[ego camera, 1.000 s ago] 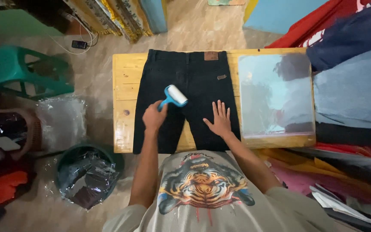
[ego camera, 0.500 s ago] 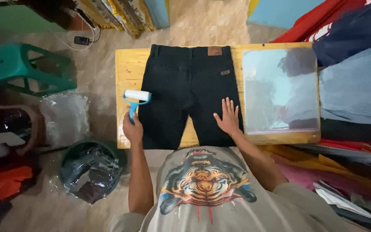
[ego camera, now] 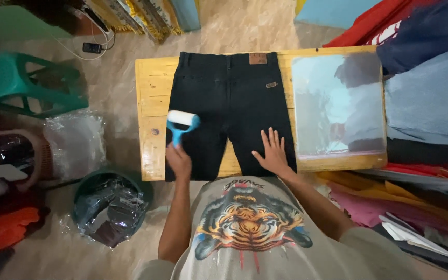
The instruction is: The person lays a pair of black pants on a wooden table and uses a lint roller to clean the surface. They roll the tool over the front and back of the pants, then fold the pants neatly on the table.
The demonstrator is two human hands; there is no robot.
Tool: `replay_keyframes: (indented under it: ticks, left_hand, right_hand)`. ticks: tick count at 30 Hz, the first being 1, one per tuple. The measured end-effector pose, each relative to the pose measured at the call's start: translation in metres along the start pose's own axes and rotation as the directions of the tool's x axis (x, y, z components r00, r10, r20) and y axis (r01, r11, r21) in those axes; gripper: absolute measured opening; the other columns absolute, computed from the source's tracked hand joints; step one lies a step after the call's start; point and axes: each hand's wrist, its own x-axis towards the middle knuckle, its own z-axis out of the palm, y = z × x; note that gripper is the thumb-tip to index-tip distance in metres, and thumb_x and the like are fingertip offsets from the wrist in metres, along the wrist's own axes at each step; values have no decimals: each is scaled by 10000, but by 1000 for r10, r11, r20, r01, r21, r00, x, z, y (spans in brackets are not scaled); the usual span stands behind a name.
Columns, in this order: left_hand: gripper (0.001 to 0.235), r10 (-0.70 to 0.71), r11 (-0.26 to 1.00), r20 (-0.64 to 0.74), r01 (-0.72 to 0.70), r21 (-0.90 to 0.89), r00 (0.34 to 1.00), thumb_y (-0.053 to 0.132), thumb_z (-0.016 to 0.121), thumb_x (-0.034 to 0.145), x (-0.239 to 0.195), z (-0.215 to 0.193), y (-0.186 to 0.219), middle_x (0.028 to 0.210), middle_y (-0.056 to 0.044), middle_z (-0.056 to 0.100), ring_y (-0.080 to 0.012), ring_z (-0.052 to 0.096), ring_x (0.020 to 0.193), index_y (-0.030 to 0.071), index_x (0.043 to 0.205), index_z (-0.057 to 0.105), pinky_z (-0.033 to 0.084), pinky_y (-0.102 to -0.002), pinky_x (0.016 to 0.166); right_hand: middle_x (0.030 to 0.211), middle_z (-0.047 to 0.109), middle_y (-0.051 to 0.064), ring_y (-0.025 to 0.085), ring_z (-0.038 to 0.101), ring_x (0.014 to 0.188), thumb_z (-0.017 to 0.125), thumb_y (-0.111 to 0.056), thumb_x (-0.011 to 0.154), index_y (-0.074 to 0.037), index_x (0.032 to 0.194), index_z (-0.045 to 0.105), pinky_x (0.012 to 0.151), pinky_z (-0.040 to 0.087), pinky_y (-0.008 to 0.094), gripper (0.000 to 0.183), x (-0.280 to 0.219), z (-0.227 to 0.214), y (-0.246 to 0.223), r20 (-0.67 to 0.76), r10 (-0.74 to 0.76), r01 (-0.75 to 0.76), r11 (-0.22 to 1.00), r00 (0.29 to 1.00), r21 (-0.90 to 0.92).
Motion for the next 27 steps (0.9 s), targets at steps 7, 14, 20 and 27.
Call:
replay_keyframes:
  ticks: [7,14,20,27]
  left_hand:
    - [272,176,982,251,-153,-109,952,253,426,1123,-21,42,22,1512,-212,537,-437,400,1466,60,1224,589,65,-728,1188]
    - [267,104,992,325,-74,-105,940,325,547,1078,-10,38,41,1552,-217,496,-429,358,1499,90,1198,584,7,-739,1193]
    - [455,165,986,245,-162,-33,955,322,563,1082,30,79,18,1578,-179,481,-382,362,1505,72,1457,494,0,-724,1185]
    - [483,81,994,324,-54,-90,942,378,509,1127,133,93,13,1501,-220,544,-369,385,1489,102,1522,483,28,-696,1213]
  right_hand:
    - [1694,27,275,488,21,1551,477,-631,994,-147,1667,130,1183,-3,718,899,4,22,3,59,31,-26,996,998,-89]
    - [1690,57,274,491,48,1547,509,-659,968,-138,1660,161,1182,20,731,933,16,29,7,46,41,-34,989,998,-144]
    - [1695,0,279,485,-15,1556,457,-671,984,-133,1667,120,1189,-12,728,932,71,9,-6,100,62,-45,985,993,-166]
    - [1713,-43,226,431,-26,1582,420,-709,986,-216,1679,75,1209,-8,717,917,167,-1,-5,181,79,-52,987,980,-149]
